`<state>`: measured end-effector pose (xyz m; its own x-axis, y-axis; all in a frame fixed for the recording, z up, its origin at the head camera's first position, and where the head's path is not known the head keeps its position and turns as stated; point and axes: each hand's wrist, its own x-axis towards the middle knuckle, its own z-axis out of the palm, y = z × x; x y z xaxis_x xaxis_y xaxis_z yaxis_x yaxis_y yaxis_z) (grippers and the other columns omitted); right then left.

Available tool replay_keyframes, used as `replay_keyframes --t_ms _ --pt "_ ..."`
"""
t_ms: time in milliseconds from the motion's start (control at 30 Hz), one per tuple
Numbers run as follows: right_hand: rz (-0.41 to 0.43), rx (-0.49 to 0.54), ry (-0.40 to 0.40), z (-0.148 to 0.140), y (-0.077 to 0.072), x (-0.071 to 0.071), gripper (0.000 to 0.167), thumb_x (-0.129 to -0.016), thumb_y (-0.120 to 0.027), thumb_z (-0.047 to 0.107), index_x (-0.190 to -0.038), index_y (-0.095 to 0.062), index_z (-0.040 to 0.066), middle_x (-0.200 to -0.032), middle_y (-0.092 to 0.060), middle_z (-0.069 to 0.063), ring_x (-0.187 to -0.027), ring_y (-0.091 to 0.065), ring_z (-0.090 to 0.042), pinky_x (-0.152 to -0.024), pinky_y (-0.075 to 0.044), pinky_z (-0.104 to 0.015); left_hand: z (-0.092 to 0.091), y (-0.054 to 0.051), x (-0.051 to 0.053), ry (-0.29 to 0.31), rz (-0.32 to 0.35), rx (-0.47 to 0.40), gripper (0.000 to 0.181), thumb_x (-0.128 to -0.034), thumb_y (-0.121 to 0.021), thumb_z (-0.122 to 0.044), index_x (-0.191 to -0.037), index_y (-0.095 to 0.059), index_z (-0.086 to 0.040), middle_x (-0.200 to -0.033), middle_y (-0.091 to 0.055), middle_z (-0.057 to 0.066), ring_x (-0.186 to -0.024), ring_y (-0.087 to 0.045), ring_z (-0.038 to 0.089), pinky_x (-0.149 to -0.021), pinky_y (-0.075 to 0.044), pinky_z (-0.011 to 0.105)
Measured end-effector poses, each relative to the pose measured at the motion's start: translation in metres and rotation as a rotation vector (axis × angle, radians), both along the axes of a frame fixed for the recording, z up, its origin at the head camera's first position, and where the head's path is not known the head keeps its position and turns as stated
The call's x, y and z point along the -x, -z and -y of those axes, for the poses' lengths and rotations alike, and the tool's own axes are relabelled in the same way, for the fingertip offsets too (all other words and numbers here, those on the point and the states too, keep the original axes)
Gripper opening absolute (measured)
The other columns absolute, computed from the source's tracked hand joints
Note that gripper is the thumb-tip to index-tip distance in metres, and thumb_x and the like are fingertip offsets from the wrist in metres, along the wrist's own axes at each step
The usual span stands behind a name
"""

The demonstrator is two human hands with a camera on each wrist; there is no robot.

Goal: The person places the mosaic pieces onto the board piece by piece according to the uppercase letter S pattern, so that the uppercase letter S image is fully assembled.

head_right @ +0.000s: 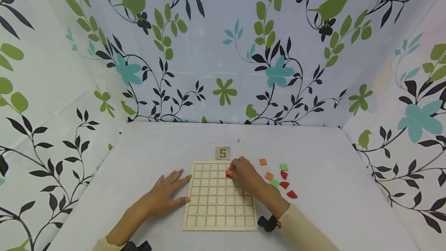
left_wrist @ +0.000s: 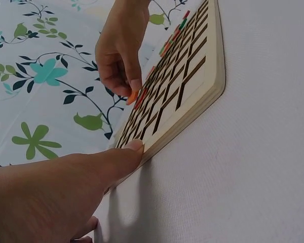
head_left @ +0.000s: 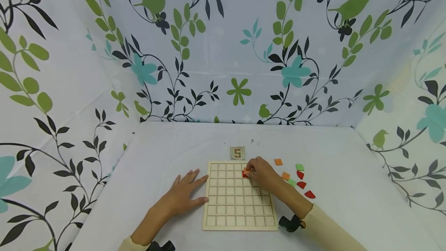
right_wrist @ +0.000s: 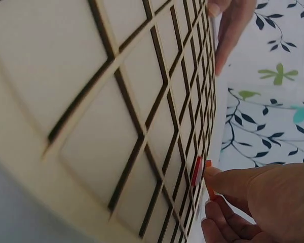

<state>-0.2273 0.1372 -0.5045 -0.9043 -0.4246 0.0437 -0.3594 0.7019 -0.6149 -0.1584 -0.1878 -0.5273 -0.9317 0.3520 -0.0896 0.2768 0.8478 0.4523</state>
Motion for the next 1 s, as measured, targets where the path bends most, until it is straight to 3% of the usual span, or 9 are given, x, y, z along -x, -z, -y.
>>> replay_keyframes --t_ms 267,500,733,867,1000 --pt "-0.062 -0.013 -0.11 0.016 0.007 0.0 0.007 -0.102 -0.071 0.012 -0.107 -0.071 0.006 -0.104 -0.062 -0.003 -0.093 -0.053 -0.015 -0.079 -0.053 -0.032 -0.001 0.001 0.0 0.006 -0.002 0.005 0.077 -0.0968 -0.066 -0.063 -0.162 -0.045 -0.028 -0.173 -0.03 0.014 -0.161 -0.023 0.04 -0.126 -0.012 0.071" --pt "-0.078 -0.03 -0.143 0.021 0.007 0.0 0.007 -0.101 -0.072 0.011 -0.107 -0.075 0.008 -0.102 -0.065 -0.001 -0.093 -0.052 -0.014 -0.077 -0.051 -0.032 -0.001 -0.001 0.0 0.005 -0.005 0.006 0.076 -0.0972 -0.067 -0.062 -0.162 -0.045 -0.028 -0.172 -0.031 0.014 -0.161 -0.024 0.04 -0.126 -0.013 0.071" --pt "-0.227 -0.061 -0.202 0.027 0.006 -0.002 0.009 -0.095 -0.077 0.003 -0.103 -0.078 0.007 -0.1 -0.069 -0.004 -0.089 -0.056 -0.017 -0.076 -0.052 -0.031 0.0 -0.002 0.001 0.001 -0.006 0.009 0.076 -0.0973 -0.067 -0.062 -0.162 -0.046 -0.028 -0.172 -0.031 0.013 -0.161 -0.023 0.04 -0.127 -0.012 0.071" --pt "-0.26 -0.06 -0.205 0.023 0.008 -0.002 0.009 -0.096 -0.077 0.005 -0.105 -0.078 0.008 -0.105 -0.067 -0.005 -0.093 -0.056 -0.019 -0.078 -0.053 -0.032 0.0 -0.001 0.001 -0.001 -0.004 0.002 0.076 -0.0967 -0.067 -0.063 -0.161 -0.046 -0.028 -0.172 -0.031 0.013 -0.161 -0.024 0.039 -0.126 -0.012 0.071" --pt "-0.201 -0.056 -0.139 0.008 0.004 -0.001 0.01 -0.099 -0.073 0.005 -0.109 -0.076 0.008 -0.11 -0.065 -0.005 -0.102 -0.059 -0.023 -0.085 -0.056 -0.037 0.002 0.0 0.0 0.002 -0.008 0.003 0.076 -0.0969 -0.066 -0.064 -0.162 -0.046 -0.029 -0.172 -0.031 0.013 -0.161 -0.024 0.039 -0.126 -0.013 0.072"
